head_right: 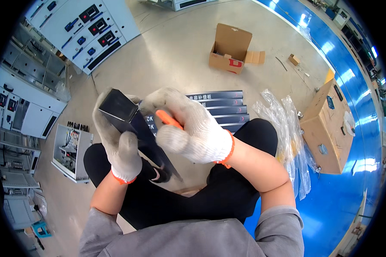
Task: The person sits on the floor and uses a utility knife to scrape adhesive labels off the edges of several dark rectangular metal plates. They handle the plates one at a time, scraping each edge, then placing the plate back on the floor.
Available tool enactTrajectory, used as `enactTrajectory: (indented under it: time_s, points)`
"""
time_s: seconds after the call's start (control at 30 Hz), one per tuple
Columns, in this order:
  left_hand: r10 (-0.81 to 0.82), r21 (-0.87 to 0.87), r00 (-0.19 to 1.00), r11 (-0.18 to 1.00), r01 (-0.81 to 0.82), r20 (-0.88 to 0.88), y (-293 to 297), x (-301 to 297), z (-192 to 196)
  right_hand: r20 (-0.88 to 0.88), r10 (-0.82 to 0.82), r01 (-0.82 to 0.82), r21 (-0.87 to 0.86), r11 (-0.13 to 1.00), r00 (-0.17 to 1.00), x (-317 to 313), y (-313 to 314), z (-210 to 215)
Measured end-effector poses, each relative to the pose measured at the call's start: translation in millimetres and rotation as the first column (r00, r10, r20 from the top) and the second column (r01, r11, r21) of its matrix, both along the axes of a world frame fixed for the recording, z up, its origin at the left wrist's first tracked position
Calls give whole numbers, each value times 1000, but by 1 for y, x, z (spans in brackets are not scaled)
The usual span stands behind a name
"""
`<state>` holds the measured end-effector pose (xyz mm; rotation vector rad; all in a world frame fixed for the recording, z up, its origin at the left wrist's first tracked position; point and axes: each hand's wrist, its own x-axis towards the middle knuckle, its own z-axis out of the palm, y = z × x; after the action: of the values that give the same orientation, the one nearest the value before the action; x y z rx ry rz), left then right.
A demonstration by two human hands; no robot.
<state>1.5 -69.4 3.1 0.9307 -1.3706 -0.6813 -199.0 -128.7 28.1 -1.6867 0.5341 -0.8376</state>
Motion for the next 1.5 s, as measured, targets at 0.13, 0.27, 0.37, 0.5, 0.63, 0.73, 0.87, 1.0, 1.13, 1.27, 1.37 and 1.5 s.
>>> enactTrajectory:
  time_s: [0.13,0.27,0.37,0.5,0.63,0.73,0.87,1.0,1.13,1.27,1.37,1.5]
  points:
    - [21,-7,987,1000,-20,158,4,7,-3,167,76,-78,5,997,983,12,4,-18]
    - [23,-26,991,999,-20,133,3,7,-3,220,38,27,-286,958,975,23,-2,-29]
    - [31,30,999,999,-31,-12,3,5,-3,153,57,-9,-296,955,987,23,-4,-27]
    - [79,51,994,996,-75,-74,5,5,-3,128,24,21,-335,942,991,23,-3,-22]
    - [141,65,989,988,-138,-38,7,6,-5,75,16,11,-348,938,997,22,-2,-17]
    - [146,29,989,989,-147,17,7,6,-6,47,5,12,-351,936,999,21,-1,-16]
    - [200,-40,958,980,-196,205,7,8,-6,110,-8,41,-296,954,994,23,6,-16]
    - [195,-65,939,981,-183,284,6,11,-7,144,-37,76,-275,958,989,29,8,-17]
    - [184,-58,957,983,-175,225,4,9,-10,158,-57,110,-353,929,986,29,6,-17]
    - [181,-113,948,981,-156,262,2,6,-11,131,-66,101,-277,956,989,27,7,-15]
    - [110,-106,972,990,-90,208,-1,2,-10,232,-149,197,-200,960,961,34,10,-17]
    - [145,-109,974,986,-127,174,0,-4,-9,268,-177,230,-181,956,947,38,10,-20]
